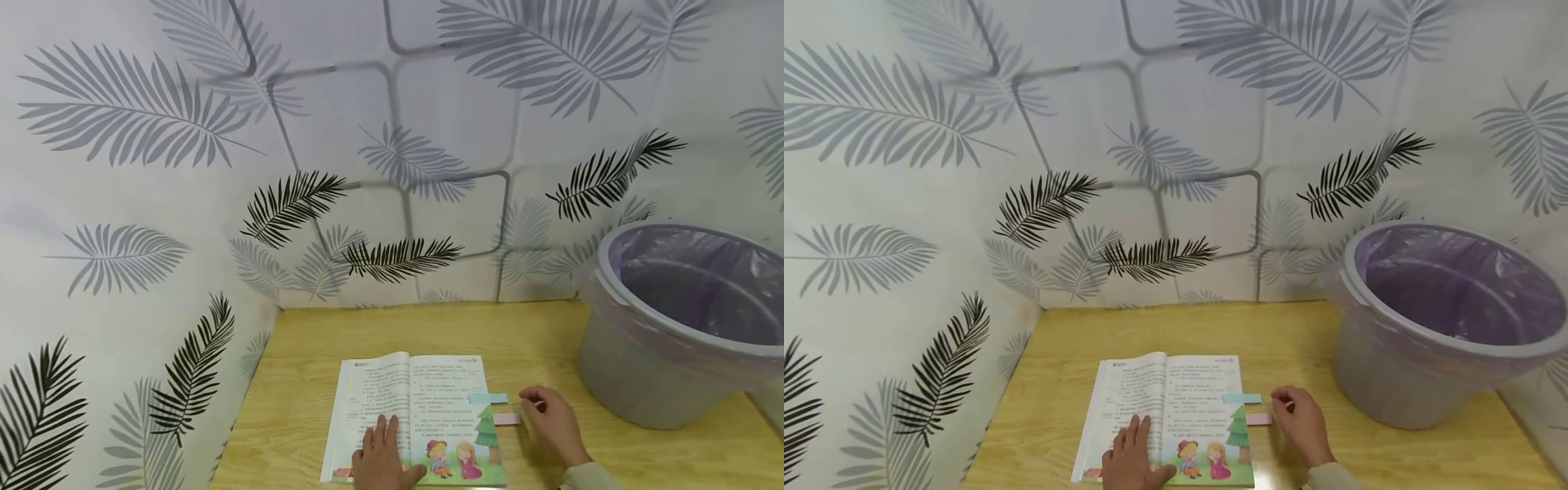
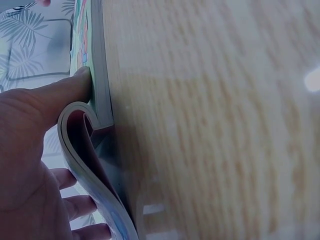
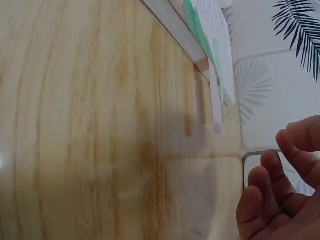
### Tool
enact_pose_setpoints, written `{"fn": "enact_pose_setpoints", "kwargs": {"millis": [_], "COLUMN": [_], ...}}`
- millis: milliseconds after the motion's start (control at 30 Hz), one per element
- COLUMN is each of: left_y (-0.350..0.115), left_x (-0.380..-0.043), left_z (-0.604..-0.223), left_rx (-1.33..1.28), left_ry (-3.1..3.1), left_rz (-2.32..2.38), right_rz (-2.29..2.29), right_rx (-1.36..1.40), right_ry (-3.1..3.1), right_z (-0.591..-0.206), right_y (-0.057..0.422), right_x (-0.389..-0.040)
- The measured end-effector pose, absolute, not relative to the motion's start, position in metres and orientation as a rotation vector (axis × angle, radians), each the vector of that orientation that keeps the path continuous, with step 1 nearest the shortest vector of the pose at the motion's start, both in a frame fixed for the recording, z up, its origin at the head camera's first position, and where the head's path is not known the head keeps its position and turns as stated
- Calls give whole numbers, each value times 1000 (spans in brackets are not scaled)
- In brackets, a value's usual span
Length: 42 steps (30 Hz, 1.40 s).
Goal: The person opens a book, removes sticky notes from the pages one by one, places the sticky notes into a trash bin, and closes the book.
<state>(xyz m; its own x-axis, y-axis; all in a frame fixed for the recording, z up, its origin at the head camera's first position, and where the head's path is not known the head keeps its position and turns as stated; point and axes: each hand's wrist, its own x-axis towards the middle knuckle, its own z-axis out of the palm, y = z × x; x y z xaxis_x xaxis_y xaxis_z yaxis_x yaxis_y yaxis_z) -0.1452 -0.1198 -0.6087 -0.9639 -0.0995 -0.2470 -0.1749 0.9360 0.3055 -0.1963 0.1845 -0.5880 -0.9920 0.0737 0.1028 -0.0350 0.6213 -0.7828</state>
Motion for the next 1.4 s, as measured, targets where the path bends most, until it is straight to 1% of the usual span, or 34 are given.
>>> {"fn": "enact_pose_setpoints", "kwargs": {"millis": [133,333,733,1167,1400], "left_y": [-120,-119,-119,-119,-119], "left_x": [-144,-143,-139,-140,-138], "left_z": [-610,-609,-609,-608,-606], "left_rx": [-205,-208,-182,-184,-177], "left_ry": [2879,2865,2923,2898,2902], "left_rz": [477,488,494,495,503], "right_rz": [1352,1374,1366,1434,1280], "right_rx": [-37,-123,-197,-14,77], "right_ry": [-2800,-2907,-2927,-2877,-2909], "right_z": [-593,-602,-603,-607,-612], "right_y": [183,184,183,180,176], "right_x": [-201,-205,-214,-225,-233]}}
